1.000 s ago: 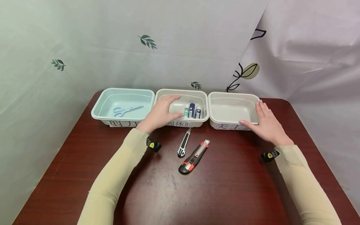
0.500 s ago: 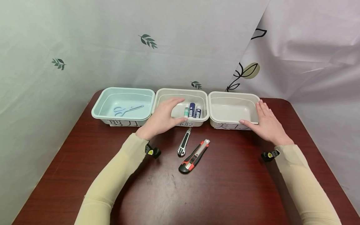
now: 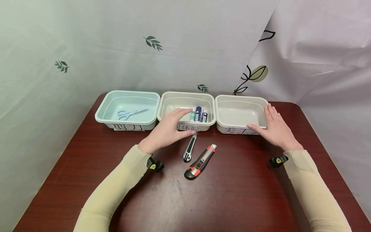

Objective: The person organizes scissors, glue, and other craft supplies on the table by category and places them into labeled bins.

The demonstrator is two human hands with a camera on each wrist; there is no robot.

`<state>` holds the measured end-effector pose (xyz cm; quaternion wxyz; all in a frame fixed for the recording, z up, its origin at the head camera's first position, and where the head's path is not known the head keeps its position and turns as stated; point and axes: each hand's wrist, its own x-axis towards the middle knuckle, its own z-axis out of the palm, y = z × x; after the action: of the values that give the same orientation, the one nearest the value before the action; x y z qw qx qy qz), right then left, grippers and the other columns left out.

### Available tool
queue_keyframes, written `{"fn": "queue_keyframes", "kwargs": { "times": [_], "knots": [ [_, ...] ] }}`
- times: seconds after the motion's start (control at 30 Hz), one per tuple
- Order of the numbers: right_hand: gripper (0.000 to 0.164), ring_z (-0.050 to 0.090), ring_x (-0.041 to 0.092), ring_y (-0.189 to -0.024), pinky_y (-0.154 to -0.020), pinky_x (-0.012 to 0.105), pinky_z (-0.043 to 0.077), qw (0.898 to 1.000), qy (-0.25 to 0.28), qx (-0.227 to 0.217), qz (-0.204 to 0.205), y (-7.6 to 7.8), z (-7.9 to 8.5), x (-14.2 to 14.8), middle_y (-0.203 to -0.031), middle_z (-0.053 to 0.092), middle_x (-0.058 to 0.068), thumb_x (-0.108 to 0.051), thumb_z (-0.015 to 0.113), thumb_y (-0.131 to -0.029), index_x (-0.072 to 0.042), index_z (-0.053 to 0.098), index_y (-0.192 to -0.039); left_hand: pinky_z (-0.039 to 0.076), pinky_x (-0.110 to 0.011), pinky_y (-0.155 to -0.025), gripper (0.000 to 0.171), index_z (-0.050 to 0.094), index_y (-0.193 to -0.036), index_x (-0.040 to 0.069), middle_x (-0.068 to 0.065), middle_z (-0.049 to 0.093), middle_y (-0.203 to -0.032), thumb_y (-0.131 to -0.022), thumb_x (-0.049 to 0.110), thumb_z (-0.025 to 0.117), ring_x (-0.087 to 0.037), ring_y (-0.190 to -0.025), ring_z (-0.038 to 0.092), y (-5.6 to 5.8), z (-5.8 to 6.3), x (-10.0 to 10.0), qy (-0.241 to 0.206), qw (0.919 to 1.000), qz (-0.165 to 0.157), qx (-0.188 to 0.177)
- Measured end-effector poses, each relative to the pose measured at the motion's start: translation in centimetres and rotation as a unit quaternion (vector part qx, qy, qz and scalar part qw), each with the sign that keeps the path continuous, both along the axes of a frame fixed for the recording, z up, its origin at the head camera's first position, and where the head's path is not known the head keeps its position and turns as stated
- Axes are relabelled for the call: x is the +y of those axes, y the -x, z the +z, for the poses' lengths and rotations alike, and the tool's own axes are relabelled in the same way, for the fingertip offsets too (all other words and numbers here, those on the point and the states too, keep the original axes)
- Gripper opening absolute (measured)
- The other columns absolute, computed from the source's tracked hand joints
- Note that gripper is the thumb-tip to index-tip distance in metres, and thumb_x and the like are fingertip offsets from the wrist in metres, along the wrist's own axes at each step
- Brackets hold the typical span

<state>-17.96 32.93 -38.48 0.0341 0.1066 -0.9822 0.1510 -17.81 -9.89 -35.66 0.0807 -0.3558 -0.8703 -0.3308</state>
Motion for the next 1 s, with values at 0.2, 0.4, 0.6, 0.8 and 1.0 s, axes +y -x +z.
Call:
{"fn": "queue_keyframes", "kwargs": {
  "times": [0.2,0.4,0.6,0.8,1.0],
  "knots": [
    [0.109,-0.003,0.039,-0.152,-0.122,0.049,0.0,1.0,0.002,0.0,0.0,0.0,-0.2,0.0,-0.165,-0.002,0.028,-0.062,0.06,-0.095,0.012,0.01,-0.157,0.037,-0.034,-0.111,0.075,0.051,-0.148,0.005,-0.007,0.056,-0.143,-0.088,0.038,0.081,-0.019,-0.132,0.05,-1.2,-0.4,-0.1,0.002,0.9998,0.01,-0.018],
    [0.109,-0.003,0.039,-0.152,-0.122,0.049,0.0,1.0,0.002,-0.002,0.0,0.0,-0.3,0.0,-0.165,-0.002,0.028,-0.062,0.06,-0.094,0.012,0.009,-0.157,0.038,-0.035,-0.111,0.074,0.053,-0.146,0.004,-0.007,0.057,-0.142,-0.088,0.037,0.082,-0.02,-0.131,0.051,-2.3,-1.2,-0.4,0.016,0.9993,0.022,-0.024],
    [0.109,-0.003,0.039,-0.152,-0.122,0.048,-0.001,1.0,0.003,-0.001,0.001,0.0,-0.3,0.1,-0.165,-0.002,0.028,-0.061,0.06,-0.095,0.012,0.01,-0.157,0.039,-0.034,-0.11,0.075,0.052,-0.147,0.006,-0.005,0.057,-0.142,-0.087,0.038,0.082,-0.018,-0.131,0.052,-3.0,-2.0,-0.6,0.02,0.9988,0.028,-0.035],
    [0.109,-0.004,0.039,-0.152,-0.122,0.048,0.0,1.0,0.002,-0.002,-0.001,0.0,-0.3,0.2,-0.165,-0.003,0.028,-0.062,0.059,-0.095,0.012,0.009,-0.157,0.04,-0.035,-0.11,0.074,0.053,-0.147,0.008,-0.004,0.056,-0.143,-0.086,0.037,0.083,-0.018,-0.131,0.052,-3.5,-2.7,-0.7,0.021,0.9981,0.032,-0.049],
    [0.109,-0.004,0.038,-0.153,-0.122,0.049,0.0,1.0,0.003,-0.001,-0.001,0.1,-0.2,0.1,-0.165,-0.003,0.026,-0.062,0.059,-0.094,0.011,0.009,-0.157,0.041,-0.036,-0.109,0.074,0.053,-0.146,0.006,-0.007,0.056,-0.143,-0.086,0.035,0.084,-0.02,-0.13,0.053,-3.7,-3.5,-0.6,0.03,0.9974,0.033,-0.056]
  ]
}}
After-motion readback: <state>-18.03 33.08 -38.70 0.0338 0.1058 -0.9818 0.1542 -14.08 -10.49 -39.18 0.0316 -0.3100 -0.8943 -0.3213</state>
